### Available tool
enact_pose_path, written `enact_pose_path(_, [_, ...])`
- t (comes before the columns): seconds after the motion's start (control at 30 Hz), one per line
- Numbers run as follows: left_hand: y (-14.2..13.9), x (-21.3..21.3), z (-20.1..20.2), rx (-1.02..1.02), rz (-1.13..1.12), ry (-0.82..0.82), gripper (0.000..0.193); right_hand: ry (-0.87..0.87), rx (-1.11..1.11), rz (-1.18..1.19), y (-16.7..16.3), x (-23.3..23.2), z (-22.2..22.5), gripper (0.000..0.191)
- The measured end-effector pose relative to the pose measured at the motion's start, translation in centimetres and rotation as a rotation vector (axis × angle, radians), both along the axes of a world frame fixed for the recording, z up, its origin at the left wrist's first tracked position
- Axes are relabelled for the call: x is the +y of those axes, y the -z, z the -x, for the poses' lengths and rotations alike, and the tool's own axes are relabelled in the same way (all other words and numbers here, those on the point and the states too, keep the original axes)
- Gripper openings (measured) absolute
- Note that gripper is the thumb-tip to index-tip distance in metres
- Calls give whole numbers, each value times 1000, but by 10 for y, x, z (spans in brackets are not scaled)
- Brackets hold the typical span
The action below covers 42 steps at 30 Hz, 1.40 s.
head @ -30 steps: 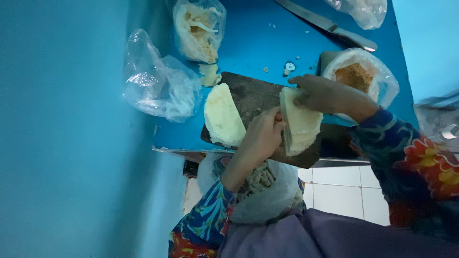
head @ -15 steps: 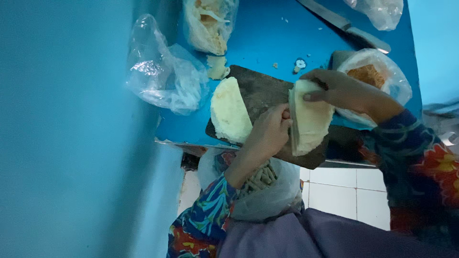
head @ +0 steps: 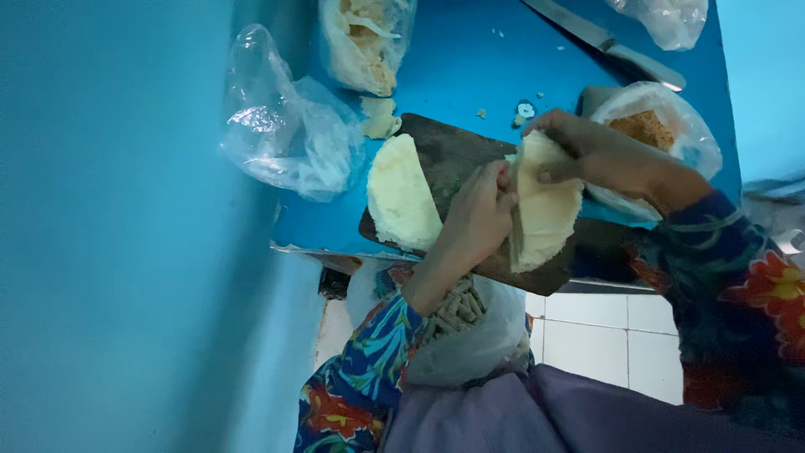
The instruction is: The person tears apart soft white spongy cakes by hand over a wooden board, peeling off pieces and setting them aside, then uses a knife to slice the cakes into smaller wedge-shaped pieces on the board. Cut pieces are placed on the table beside the board.
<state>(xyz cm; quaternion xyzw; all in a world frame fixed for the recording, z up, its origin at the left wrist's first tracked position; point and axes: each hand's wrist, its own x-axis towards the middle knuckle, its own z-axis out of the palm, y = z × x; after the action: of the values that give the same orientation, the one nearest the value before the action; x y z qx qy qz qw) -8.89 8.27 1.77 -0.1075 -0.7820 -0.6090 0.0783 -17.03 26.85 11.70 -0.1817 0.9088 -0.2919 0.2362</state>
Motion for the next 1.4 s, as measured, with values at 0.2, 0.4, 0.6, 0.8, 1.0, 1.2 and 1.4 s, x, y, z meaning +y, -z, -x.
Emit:
enact_pose_path(0.2, [7,3,10,10,92,6,36,-8,59,-111,0,0,-4,55])
enact_pose_path(0.4, [7,4,8,207,80,-31,32,-55,46,-65,-2,4,-6,57])
enact_pose_path(0.6, [-2,5,0,21,-212,196,29,-81,113,-122,1,13,-13,36])
enact_pose_path(0.8, [-12,5,-12,-62,-54,147,32,-23,72,-60,-4,25,-13,33])
enact_pose_path(1.0, [-14,3,-12,-203,-32,128,43,-47,187,-66,8,11,-10,56])
enact_pose_path(1.2, [3,7,-28,-136,-176,161,57,-40,128,-66,11,9,-10,62])
enact_pose_path(1.4, [11,5,-35,-160,-314,236,71,16,76,-85,14,-1,-12,65])
